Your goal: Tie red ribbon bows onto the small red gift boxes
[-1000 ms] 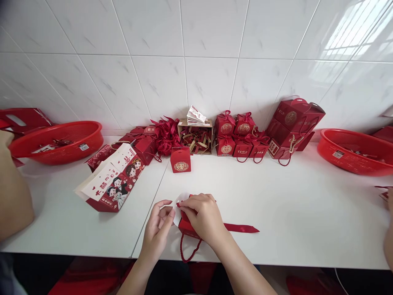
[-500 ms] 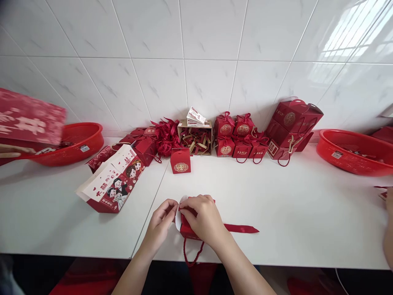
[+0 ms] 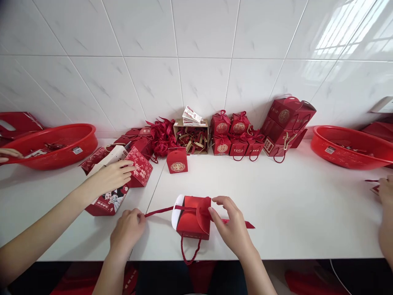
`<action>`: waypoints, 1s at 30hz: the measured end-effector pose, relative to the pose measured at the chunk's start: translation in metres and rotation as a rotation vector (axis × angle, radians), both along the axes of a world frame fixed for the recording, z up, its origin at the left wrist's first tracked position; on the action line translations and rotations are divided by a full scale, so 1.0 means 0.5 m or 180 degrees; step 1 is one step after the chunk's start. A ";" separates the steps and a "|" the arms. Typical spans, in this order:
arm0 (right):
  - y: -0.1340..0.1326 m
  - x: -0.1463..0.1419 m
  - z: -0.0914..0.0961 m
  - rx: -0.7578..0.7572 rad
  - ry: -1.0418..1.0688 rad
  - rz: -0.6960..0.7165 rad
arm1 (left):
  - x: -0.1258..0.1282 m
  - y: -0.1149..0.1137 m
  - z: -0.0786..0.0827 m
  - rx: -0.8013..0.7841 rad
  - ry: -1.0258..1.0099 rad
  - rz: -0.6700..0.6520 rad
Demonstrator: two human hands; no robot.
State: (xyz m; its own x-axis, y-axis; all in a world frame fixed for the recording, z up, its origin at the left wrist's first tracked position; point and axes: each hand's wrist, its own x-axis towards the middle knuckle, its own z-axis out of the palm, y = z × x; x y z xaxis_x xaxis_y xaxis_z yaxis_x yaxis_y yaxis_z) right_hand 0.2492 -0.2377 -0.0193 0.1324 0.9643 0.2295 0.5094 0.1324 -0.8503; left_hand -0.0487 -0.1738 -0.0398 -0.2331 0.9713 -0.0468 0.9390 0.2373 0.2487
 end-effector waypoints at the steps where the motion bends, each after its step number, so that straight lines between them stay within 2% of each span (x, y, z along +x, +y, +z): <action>1: -0.006 0.007 -0.011 -0.0134 0.0052 -0.0041 | -0.004 0.003 0.000 0.0165 -0.0087 0.0011; 3: -0.013 0.013 -0.028 -0.0325 0.0220 0.0032 | 0.009 0.007 0.005 0.0688 -0.0667 -0.0215; 5: -0.013 0.009 -0.037 -0.0401 0.0451 0.0207 | 0.046 0.007 0.015 0.1002 -0.1721 -0.0598; 8: -0.007 -0.004 -0.042 -0.0537 0.0913 0.0342 | 0.121 0.000 0.030 0.0755 -0.3149 -0.1049; 10: -0.003 -0.010 -0.042 -0.0723 0.1273 0.0385 | 0.163 -0.008 0.035 0.0409 -0.3551 -0.1223; 13: 0.001 -0.009 -0.043 -0.0888 0.1589 0.0440 | 0.194 -0.016 0.037 -0.0169 -0.3521 -0.1282; 16: 0.002 0.004 -0.042 -0.0837 0.1489 0.0515 | 0.192 -0.018 0.036 -0.0315 -0.3202 -0.1329; 21: 0.008 0.027 -0.035 -0.1055 0.0946 0.0508 | 0.166 -0.012 0.036 -0.0205 -0.2906 -0.1648; 24: 0.013 0.030 -0.029 -0.0976 0.0560 0.0378 | 0.157 -0.008 0.043 -0.0058 -0.2876 -0.1793; 27: 0.020 0.029 -0.017 -0.0736 0.0327 0.0233 | 0.154 -0.006 0.066 0.0332 -0.2737 -0.1950; 30: 0.028 0.030 0.000 -0.0522 0.0246 0.0177 | 0.148 -0.003 0.094 0.0681 -0.2258 -0.2104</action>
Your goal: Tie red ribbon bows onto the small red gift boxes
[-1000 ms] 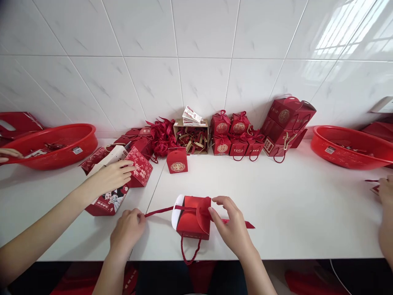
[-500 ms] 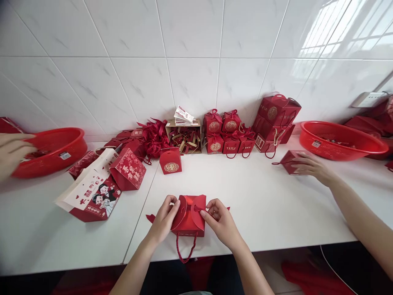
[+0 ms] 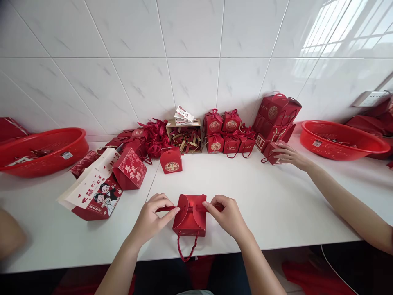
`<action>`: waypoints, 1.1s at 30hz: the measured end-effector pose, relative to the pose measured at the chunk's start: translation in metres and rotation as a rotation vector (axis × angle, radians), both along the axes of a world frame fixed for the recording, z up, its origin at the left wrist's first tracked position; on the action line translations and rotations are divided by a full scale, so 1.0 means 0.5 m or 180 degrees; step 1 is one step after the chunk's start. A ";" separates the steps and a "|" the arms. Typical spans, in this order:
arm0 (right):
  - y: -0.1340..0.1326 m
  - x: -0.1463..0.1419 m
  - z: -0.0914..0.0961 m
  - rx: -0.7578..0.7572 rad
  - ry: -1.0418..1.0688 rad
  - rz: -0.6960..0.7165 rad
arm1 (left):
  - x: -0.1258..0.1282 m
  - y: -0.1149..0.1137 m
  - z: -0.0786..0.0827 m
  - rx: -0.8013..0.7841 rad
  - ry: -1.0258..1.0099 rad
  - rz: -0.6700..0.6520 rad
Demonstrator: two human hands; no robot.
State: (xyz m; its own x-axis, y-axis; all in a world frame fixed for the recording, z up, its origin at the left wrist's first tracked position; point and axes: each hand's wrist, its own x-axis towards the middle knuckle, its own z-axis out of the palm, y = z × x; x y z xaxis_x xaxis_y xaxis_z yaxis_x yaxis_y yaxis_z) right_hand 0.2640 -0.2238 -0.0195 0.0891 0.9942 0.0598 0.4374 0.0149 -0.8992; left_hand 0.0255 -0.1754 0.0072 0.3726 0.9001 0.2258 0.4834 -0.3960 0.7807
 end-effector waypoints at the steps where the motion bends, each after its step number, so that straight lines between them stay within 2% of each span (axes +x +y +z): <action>1: 0.003 0.001 0.006 0.0026 -0.0019 0.0003 | -0.003 0.001 0.007 0.0122 0.0127 0.0016; 5: 0.010 0.003 0.019 -0.0028 -0.0060 0.0082 | -0.014 0.006 0.006 0.0422 0.0360 0.0046; 9: 0.015 0.003 0.007 -0.0224 0.0029 0.0290 | -0.018 0.008 -0.030 0.0511 0.0312 0.0196; 12: 0.020 0.006 -0.016 -0.0345 0.0292 0.0526 | -0.015 0.008 -0.065 -0.0002 -0.0140 0.0271; 16: 0.025 0.008 -0.044 -0.0488 0.0780 0.0782 | -0.008 0.004 -0.096 -0.1370 -0.0853 0.0192; 18: 0.026 0.007 -0.052 -0.0525 0.0927 0.0798 | -0.006 0.001 -0.101 -0.1777 -0.1087 0.0159; 24: 0.035 0.002 -0.072 -0.0326 0.1111 0.0838 | -0.016 -0.009 -0.102 -0.1982 -0.1271 0.0144; 28: 0.031 0.008 -0.086 -0.0491 0.1210 0.0794 | -0.026 -0.010 -0.110 -0.2205 -0.1329 0.0129; 33: 0.015 0.017 -0.074 -0.0431 0.1058 0.0710 | -0.031 -0.015 -0.110 -0.2229 -0.1348 0.0038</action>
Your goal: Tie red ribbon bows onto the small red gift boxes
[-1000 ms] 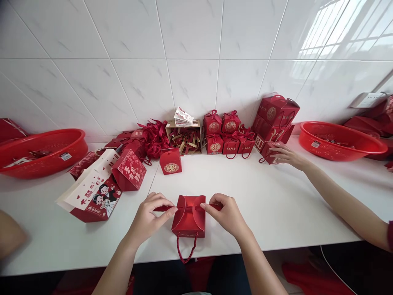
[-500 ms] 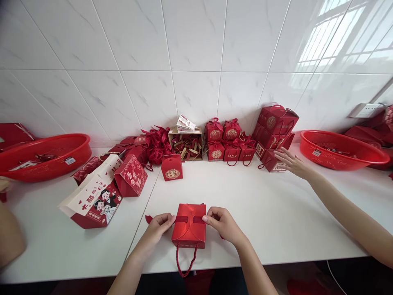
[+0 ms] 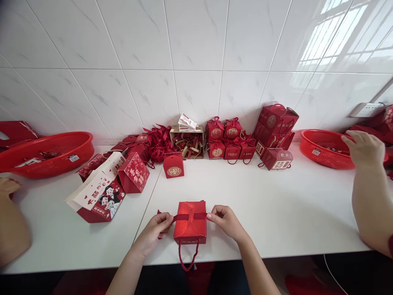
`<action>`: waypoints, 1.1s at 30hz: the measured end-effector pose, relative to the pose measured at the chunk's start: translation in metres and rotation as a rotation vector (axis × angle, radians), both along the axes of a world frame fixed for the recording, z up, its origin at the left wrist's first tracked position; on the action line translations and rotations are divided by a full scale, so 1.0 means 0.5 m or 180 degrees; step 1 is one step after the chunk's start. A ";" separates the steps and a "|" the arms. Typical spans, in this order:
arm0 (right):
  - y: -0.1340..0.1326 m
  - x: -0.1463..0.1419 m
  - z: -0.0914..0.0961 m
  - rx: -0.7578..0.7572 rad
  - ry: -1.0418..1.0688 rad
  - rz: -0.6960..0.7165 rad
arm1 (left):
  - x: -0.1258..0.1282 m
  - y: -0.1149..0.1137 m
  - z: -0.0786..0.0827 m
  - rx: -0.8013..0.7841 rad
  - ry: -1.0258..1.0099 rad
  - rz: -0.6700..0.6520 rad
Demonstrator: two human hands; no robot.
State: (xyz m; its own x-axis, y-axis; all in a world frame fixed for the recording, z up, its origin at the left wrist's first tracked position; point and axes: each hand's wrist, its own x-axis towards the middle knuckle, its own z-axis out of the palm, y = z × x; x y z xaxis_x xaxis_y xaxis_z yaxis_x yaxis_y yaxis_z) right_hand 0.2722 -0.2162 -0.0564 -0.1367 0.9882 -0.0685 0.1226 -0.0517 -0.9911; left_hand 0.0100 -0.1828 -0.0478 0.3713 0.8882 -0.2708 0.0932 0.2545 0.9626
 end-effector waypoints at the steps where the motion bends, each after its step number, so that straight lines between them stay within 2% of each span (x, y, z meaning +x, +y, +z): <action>1: -0.001 0.000 0.003 0.0021 -0.0043 -0.0020 | 0.002 0.000 0.002 0.0047 0.0033 0.0005; 4: 0.000 0.001 0.005 0.0062 -0.0234 -0.0087 | 0.007 0.000 0.004 0.0290 0.0169 0.0048; 6: -0.004 0.006 -0.001 0.0285 -0.0499 -0.0407 | 0.004 -0.001 -0.002 0.0563 0.0323 0.0247; 9: -0.031 0.019 -0.012 0.0825 -0.0928 -0.1166 | -0.023 -0.015 -0.019 0.1208 0.0705 0.1006; 11: -0.062 0.024 -0.014 0.0830 -0.0979 -0.1247 | -0.050 -0.037 -0.024 0.1453 0.0942 0.1461; 12: -0.079 0.023 -0.013 0.0666 -0.0921 -0.1115 | -0.062 -0.051 -0.024 0.1414 0.1021 0.1505; 14: -0.108 0.012 -0.011 0.0278 -0.0767 -0.0735 | -0.077 -0.080 -0.016 0.1209 0.1192 0.1248; 16: -0.125 -0.008 -0.010 0.0099 -0.0650 -0.0555 | -0.073 -0.105 -0.003 0.1157 0.1480 0.0754; 19: -0.125 -0.043 -0.015 0.0002 -0.0190 -0.0762 | -0.040 -0.119 0.008 0.1467 0.1978 0.0241; 21: -0.117 -0.060 -0.020 -0.0318 0.0497 -0.0962 | -0.015 -0.114 0.006 0.1489 0.2033 0.0208; 23: -0.108 -0.066 -0.024 -0.0612 0.1372 -0.1185 | 0.004 -0.104 0.002 0.1243 0.1602 0.0462; 27: -0.093 -0.054 -0.027 -0.0636 0.2832 -0.1872 | 0.015 -0.081 0.010 0.0529 -0.0163 0.1287; 30: -0.083 -0.035 -0.023 -0.0495 0.3284 -0.2288 | 0.000 -0.062 0.024 0.0107 -0.1215 0.1766; 33: -0.077 -0.018 -0.010 -0.0343 0.3388 -0.2505 | -0.025 -0.043 0.044 0.0202 -0.1832 0.2432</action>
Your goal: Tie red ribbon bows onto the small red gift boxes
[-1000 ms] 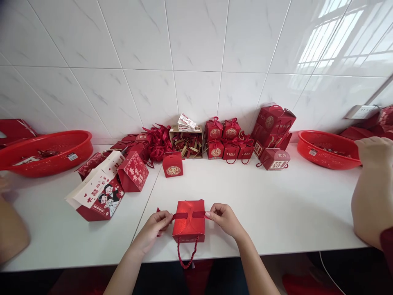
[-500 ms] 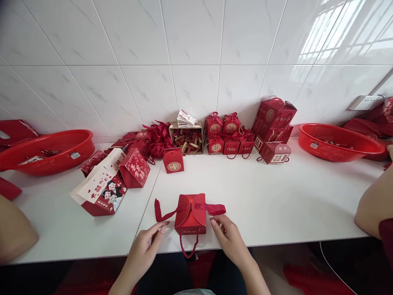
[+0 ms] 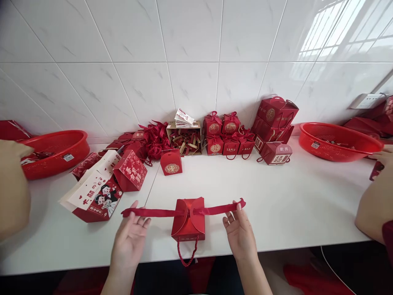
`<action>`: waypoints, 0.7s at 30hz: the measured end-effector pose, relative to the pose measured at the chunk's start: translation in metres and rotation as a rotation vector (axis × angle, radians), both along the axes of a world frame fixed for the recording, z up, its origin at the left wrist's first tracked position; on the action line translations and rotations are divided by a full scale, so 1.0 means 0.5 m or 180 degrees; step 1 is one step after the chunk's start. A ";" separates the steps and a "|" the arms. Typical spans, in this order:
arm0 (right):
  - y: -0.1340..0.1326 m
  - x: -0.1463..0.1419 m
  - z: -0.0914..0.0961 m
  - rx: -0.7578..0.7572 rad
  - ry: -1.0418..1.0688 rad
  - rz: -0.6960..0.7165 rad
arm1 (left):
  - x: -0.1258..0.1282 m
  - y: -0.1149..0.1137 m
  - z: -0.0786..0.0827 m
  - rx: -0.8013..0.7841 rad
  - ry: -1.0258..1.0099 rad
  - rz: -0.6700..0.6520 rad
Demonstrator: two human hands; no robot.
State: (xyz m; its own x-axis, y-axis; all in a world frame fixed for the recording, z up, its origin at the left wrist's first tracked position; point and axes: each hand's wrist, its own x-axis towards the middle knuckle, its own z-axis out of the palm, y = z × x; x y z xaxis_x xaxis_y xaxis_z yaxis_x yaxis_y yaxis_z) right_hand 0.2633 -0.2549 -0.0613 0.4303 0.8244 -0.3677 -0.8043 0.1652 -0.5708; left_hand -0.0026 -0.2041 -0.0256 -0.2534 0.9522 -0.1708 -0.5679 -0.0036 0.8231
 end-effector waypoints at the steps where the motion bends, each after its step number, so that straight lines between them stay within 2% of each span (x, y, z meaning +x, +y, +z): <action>1: 0.001 0.005 0.007 0.0018 -0.0082 -0.0095 | -0.008 0.005 0.010 0.0088 -0.0031 0.0181; 3: 0.001 0.017 0.027 0.0046 -0.0433 -0.0312 | -0.020 0.013 0.035 0.0349 0.0151 0.0355; 6: 0.002 0.036 0.072 0.0184 -0.1269 -0.0506 | -0.025 0.021 0.087 0.0851 0.0737 0.0353; 10: 0.015 0.050 0.148 0.0474 -0.2488 -0.0631 | -0.002 0.033 0.161 0.1507 0.1369 0.0337; 12: 0.028 0.045 0.187 0.0562 -0.2976 -0.0689 | 0.018 0.041 0.194 0.1749 0.1572 0.0147; 14: 0.043 0.031 0.223 0.0756 -0.3291 -0.0596 | 0.039 0.048 0.221 0.1910 0.1660 -0.0195; 17: 0.065 0.004 0.266 0.1233 -0.3551 -0.0168 | 0.071 0.057 0.252 0.2102 0.1634 -0.0685; 21: 0.083 -0.023 0.297 0.1594 -0.3801 0.0306 | 0.107 0.067 0.274 0.2192 0.1554 -0.0984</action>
